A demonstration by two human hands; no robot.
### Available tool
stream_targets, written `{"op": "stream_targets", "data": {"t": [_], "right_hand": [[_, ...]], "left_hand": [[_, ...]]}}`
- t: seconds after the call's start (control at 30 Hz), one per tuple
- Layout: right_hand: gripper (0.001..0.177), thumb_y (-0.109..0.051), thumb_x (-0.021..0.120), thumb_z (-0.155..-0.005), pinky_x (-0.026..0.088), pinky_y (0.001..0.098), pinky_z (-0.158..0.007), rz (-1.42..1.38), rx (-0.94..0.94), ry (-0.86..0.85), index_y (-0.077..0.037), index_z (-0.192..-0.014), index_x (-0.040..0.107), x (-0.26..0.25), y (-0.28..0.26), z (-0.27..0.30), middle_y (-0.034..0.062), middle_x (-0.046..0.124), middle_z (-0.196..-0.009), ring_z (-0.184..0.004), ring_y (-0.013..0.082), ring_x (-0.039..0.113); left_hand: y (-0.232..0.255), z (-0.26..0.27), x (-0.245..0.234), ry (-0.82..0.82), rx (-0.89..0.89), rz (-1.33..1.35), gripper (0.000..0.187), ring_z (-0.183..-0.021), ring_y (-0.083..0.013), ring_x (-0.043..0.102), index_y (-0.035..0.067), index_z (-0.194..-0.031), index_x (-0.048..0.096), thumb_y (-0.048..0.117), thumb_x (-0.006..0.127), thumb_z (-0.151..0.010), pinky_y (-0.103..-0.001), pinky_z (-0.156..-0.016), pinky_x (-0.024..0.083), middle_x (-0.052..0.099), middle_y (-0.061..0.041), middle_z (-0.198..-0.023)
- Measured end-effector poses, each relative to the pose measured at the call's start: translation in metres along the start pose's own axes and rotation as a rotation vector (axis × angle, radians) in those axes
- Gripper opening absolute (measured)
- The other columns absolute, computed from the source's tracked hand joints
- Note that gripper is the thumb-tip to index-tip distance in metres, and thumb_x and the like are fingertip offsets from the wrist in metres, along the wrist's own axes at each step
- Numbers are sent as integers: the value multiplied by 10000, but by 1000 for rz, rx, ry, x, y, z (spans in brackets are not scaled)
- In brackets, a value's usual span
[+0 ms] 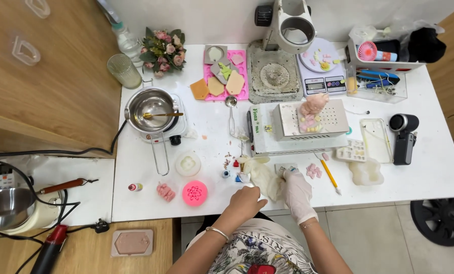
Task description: Decorating a bear-shaped candle by attaching small colored wax pieces using heat and a small spoon.
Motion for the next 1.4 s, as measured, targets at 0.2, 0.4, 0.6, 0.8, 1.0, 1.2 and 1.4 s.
{"op": "stream_targets", "data": {"t": [0.2,0.4,0.6,0.8,1.0,1.2,1.4], "right_hand": [[242,-249,717,-938,531,327,-696,-705,48,-238,-32,-1038,684,-64,-23,9,106,739,-862,-759,168,641],[266,-182,711,-879,517,288,-631,-930,-78,-250,-31,-1093,668,-177,-98,3,42,695,-842,-732,105,628],[180,-155,702,-910,530,296,-730,-583,-310,-247,-21,-1028,721,-242,-158,-7,79,733,-842,-786,130,665],[389,-109,657,-836,523,331,-701,-438,-379,-276,-133,-1224,647,-269,-202,-8,62,747,-851,-762,154,677],[186,-156,684,-881,551,340,-725,-429,-473,-119,-89,-1038,756,-272,-238,-19,110,751,-856,-761,195,718],[193,-124,671,-867,583,347,-704,-420,-601,-90,-75,-1031,761,-250,-248,4,119,758,-881,-759,215,748],[238,-102,601,-941,580,364,-671,-488,-400,-186,-110,-1142,728,-204,-243,29,141,713,-934,-734,265,736]], "left_hand": [[27,14,-40,450,283,319,415,-826,-402,675,-65,-1080,634,293,741,-899,-479,-694,546,638,-248,-996],[45,29,-129,370,210,621,271,-698,-185,656,-7,-906,650,245,744,-942,-337,-651,533,680,-130,-819],[60,50,-233,526,284,542,282,-682,-104,670,-6,-808,651,222,802,-879,-264,-611,532,665,-65,-798],[61,84,-285,710,252,465,289,-666,-133,637,-5,-767,633,187,834,-841,-287,-574,565,599,-60,-844],[67,108,-294,998,399,179,254,-783,-227,667,-10,-886,616,142,815,-842,-351,-705,572,589,-98,-928],[84,109,-235,899,467,302,124,-845,-353,706,-25,-1000,615,22,663,-896,-432,-739,565,677,-187,-959],[34,70,-168,729,113,291,106,-816,-475,671,-76,-996,600,1,563,-933,-520,-706,537,675,-295,-864]]}}
Point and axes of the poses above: each hand's wrist, its own z-axis away from the middle knuckle, its own x-axis out of the palm, y = z × x, the point moved 2 cm from there along -z, towards the middle knuckle
